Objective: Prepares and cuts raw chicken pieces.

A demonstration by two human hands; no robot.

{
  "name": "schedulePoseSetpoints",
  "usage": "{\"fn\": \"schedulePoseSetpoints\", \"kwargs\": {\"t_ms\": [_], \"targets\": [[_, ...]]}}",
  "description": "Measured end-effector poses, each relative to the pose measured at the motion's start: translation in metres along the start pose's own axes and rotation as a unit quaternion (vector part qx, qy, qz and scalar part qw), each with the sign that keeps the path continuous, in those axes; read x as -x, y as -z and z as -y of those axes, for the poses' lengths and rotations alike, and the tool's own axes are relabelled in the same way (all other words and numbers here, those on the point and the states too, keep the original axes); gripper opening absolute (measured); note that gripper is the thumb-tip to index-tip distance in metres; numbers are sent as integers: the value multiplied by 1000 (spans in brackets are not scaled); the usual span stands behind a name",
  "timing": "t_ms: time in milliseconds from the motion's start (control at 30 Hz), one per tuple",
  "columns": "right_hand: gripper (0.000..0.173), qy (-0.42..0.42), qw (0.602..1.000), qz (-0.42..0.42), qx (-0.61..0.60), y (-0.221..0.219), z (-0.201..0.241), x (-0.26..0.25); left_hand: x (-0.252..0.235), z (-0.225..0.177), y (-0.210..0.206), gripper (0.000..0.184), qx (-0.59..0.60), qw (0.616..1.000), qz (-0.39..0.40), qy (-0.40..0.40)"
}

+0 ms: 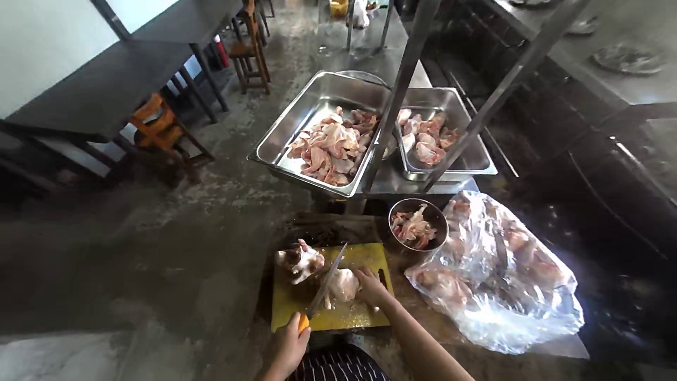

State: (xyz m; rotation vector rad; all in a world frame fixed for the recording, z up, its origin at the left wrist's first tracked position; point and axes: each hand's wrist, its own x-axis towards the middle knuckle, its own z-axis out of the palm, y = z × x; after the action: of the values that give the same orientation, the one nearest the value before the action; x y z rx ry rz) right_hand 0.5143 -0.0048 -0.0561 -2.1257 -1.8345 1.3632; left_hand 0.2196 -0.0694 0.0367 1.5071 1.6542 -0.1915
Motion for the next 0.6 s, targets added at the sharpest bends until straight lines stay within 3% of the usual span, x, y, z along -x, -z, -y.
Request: {"fn": "schedulePoseSetpoints", "kwargs": {"t_ms": [167, 300, 433, 533, 600], "targets": [[76, 54, 995, 67, 57, 13, -11, -22, 11, -8, -22, 52, 14, 999, -34, 32], [55, 63, 994, 74, 43, 29, -9, -4, 29, -1, -34, 48, 43, 995, -72, 47], [53, 103, 987, -1, 125, 65, 26, 33, 44, 22, -56, 51, 123, 983, -128, 50], [38, 206, 945, -125, 220, 49, 26, 43, 55, 30, -75, 50, 158, 976, -127, 73], [40, 218, 936, -139, 239, 28, 12, 37, 55, 27, -83, 51, 159, 977, -121, 74]]}}
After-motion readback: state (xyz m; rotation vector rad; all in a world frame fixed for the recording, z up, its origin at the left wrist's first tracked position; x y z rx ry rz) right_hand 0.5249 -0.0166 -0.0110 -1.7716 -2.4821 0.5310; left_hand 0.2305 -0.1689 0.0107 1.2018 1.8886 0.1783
